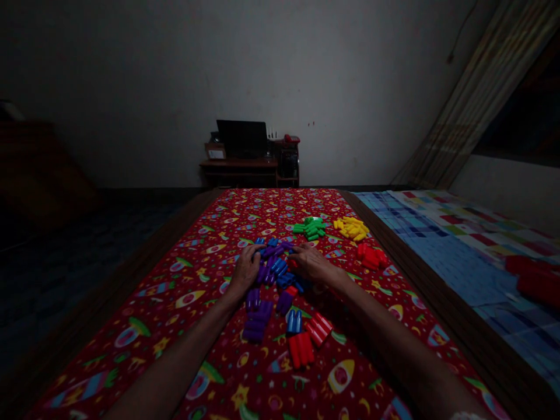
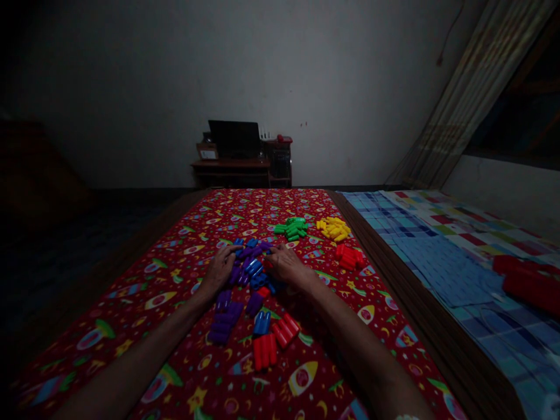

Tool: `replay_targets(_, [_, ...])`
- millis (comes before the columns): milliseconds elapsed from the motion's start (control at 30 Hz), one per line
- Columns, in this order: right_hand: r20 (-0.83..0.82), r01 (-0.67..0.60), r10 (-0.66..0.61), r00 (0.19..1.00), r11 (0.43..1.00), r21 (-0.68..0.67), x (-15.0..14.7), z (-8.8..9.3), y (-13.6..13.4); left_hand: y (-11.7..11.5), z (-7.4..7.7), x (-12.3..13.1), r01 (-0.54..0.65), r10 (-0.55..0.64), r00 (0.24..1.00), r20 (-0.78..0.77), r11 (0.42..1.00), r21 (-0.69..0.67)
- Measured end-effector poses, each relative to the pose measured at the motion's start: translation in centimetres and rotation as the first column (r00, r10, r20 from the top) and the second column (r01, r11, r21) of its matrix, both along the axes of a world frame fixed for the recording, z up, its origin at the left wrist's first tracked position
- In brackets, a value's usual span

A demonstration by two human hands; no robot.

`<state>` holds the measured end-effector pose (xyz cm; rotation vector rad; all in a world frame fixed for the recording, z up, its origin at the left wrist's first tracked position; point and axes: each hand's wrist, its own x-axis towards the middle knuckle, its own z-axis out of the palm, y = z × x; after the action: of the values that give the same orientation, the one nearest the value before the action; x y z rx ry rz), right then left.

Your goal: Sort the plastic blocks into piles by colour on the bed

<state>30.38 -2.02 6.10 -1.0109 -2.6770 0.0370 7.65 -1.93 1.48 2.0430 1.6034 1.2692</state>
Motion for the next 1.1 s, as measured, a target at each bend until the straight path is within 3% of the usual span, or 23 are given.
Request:
replay_targets(133, [0.152, 0.086, -0.084, 0.985, 0.996, -0.012, -0.1, 0.6, -0.2, 0.0, 0.0, 0.1, 0.004, -0.004, 1.000, 0.011, 1.000, -0.010])
replay_targets(300, [0.181, 0.112, -0.106, 0.978, 0.993, -0.025, -0.2, 0.7, -0.2, -0.1, 0.1, 0.0, -0.002, 0.002, 1.000, 0.008, 1.000, -0.021])
replay_targets(433, [0.052, 0.060, -0.058, 0.997, 0.998, -0.021, 0.2, 0.2, 0.1, -0.2, 0.3, 0.0, 0.004, -0.004, 1.000, -0.001, 1.000, -0.022])
replay_targets(567, [-0.146, 0.034, -0.037, 0.989, 0.999, -0.022, 1.7, 1.3, 0.1, -0.2, 0.3, -0.1, 0.006, -0.006, 1.000, 0.007, 1.000, -0.020])
replay_targets(700, [-0.301, 0.226, -0.224, 0.927, 0.974, -0.029, 6.1, 3.1, 0.1, 0.0, 0.1, -0.1, 0.000, 0.000, 1.000, 0.004, 1.000, -0.018])
replay_targets(800, [-0.274, 0.423, -0.415, 0.868, 0.905, -0.030, 11.3, 3.4, -0.1, 0.0, 0.0, -0.2, 0.005, -0.005, 1.000, 0.009, 1.000, -0.016])
replay_targets(900, [-0.200, 0.570, -0.565, 0.801, 0.821, -0.036, 16.2, 2.6, -0.6, 0.1, -0.1, -0.2, 0.003, -0.003, 1.000, 0.000, 1.000, -0.011])
replay_targets(967, [-0.159, 0.611, -0.612, 0.775, 0.789, -0.059, 18.5, 1.7, -0.9, 0.2, -0.1, -0.2, -0.001, 0.001, 1.000, -0.006, 1.000, -0.001])
replay_targets(1100, [-0.146, 0.597, -0.611, 0.778, 0.792, -0.129, 20.3, 0.8, -1.1, 0.2, 0.0, -0.2, -0.002, 0.002, 1.000, -0.009, 1.000, 0.009])
